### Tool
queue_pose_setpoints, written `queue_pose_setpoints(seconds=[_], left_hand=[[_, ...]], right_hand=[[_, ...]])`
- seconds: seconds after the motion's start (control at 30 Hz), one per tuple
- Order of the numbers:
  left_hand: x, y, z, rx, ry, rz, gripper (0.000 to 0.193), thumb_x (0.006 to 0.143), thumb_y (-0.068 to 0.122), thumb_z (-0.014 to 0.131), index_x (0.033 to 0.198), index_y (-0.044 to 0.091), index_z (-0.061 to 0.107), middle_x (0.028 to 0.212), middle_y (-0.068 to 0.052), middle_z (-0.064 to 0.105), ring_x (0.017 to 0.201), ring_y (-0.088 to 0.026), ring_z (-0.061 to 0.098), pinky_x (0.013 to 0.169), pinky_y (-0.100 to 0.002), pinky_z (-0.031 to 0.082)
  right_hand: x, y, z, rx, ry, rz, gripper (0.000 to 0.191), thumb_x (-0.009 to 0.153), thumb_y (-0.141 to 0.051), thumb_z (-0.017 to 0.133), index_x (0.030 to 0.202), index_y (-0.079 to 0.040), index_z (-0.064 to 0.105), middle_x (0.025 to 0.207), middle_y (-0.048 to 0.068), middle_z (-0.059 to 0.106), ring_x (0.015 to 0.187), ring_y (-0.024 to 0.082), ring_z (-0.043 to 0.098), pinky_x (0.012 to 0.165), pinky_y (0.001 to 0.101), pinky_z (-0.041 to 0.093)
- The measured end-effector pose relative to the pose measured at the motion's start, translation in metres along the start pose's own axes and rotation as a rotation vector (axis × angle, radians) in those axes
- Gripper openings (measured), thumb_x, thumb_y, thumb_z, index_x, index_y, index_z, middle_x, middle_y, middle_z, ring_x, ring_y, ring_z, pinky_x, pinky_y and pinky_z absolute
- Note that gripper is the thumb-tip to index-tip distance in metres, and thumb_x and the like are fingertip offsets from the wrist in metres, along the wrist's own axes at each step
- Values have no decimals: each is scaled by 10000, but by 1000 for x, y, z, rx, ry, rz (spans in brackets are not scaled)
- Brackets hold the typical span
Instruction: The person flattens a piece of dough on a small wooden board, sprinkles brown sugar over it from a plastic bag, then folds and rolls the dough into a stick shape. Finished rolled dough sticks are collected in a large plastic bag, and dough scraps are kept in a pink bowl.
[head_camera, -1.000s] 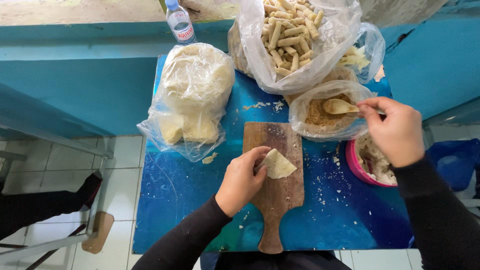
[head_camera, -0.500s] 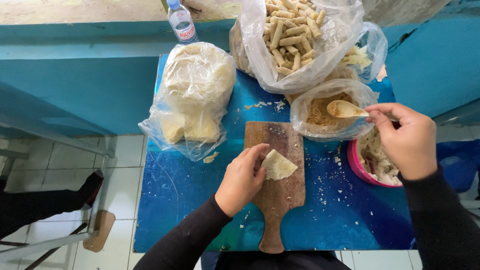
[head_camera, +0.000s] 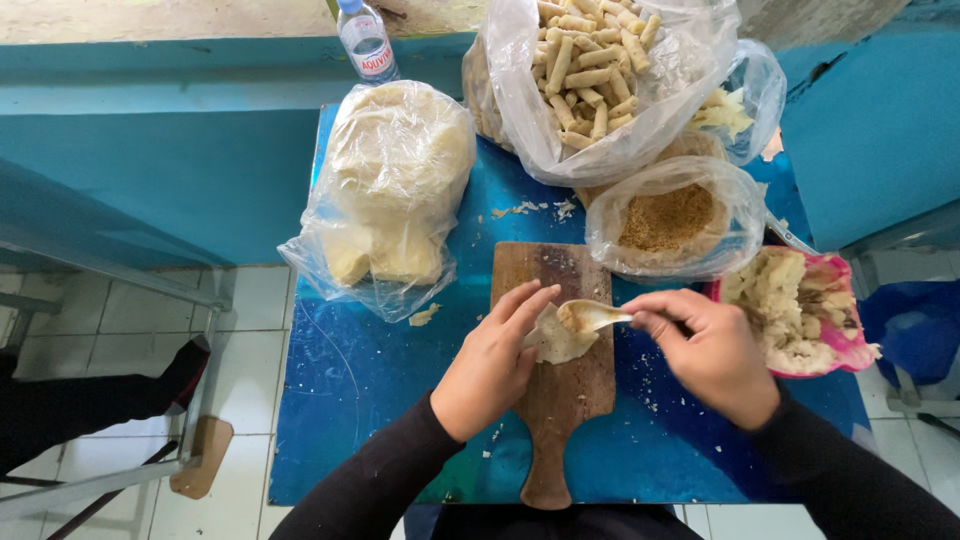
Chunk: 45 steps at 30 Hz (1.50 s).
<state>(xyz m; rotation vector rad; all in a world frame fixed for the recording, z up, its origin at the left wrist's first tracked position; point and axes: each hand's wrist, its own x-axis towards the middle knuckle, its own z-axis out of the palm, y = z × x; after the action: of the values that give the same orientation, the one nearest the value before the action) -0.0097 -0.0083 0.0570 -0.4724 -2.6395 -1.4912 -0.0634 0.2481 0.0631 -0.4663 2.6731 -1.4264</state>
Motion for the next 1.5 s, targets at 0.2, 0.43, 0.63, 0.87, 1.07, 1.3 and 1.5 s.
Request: queue_pose_setpoints(seconds=[0.2, 0.43, 0.63, 0.87, 1.07, 1.3, 1.5], left_hand=[[0, 2, -2, -59, 24, -45, 738, 776, -123, 623, 1464, 112, 498, 1562, -213, 441, 1226, -393, 635, 978, -402, 557], [-5, -4, 1, 48, 102, -166, 607, 815, -2, 705, 1387, 73, 517, 1251, -174, 589, 941, -345, 689, 806, -412, 565], [-8, -17, 6, 250, 180, -115, 309, 844, 97, 744, 1103, 34, 589, 918, -147, 632, 863, -372, 633, 734, -465, 513], [-12, -26, 9, 313, 105, -125, 162, 842, 122, 737, 892, 57, 597, 859, -123, 627, 843, -354, 627, 728, -464, 508], [-12, -22, 13, 329, 154, -55, 124, 826, 91, 706, 876, 71, 594, 876, -117, 616, 868, -352, 611, 728, -458, 508], [-10, -14, 15, 251, 194, 8, 160, 860, 65, 677, 943, 61, 540, 872, -111, 614, 875, -329, 628, 737, -445, 505], [-5, -9, 16, 14, 212, -79, 214, 873, 13, 667, 1044, 24, 538, 887, -138, 620, 807, -322, 653, 711, -413, 531]], right_hand=[[-5, -10, 9, -197, 35, -289, 171, 825, -40, 751, 993, -66, 766, 887, 70, 758, 743, 239, 659, 663, 335, 529], [-14, -6, 5, -345, -28, -662, 501, 657, 71, 679, 1138, -68, 712, 1051, 76, 726, 865, 286, 632, 766, 391, 520], [-18, -2, 6, -468, -55, -780, 550, 639, 47, 709, 1178, -62, 705, 1082, 75, 716, 865, 276, 628, 737, 404, 501], [-17, -5, 4, -382, -45, -723, 540, 638, 74, 677, 1159, -66, 710, 1082, 83, 729, 903, 283, 643, 787, 394, 524], [-13, -4, -17, -299, 241, -425, 284, 871, 56, 698, 1114, -86, 738, 1005, 112, 717, 860, 247, 663, 761, 357, 528], [29, -9, -42, -811, 411, -359, 163, 1055, -79, 709, 1214, -102, 732, 1069, 112, 711, 939, 302, 588, 865, 396, 477], [21, -35, -15, -905, 446, -495, 234, 853, -184, 760, 1057, -75, 725, 1070, 190, 631, 968, 379, 533, 854, 460, 406]])
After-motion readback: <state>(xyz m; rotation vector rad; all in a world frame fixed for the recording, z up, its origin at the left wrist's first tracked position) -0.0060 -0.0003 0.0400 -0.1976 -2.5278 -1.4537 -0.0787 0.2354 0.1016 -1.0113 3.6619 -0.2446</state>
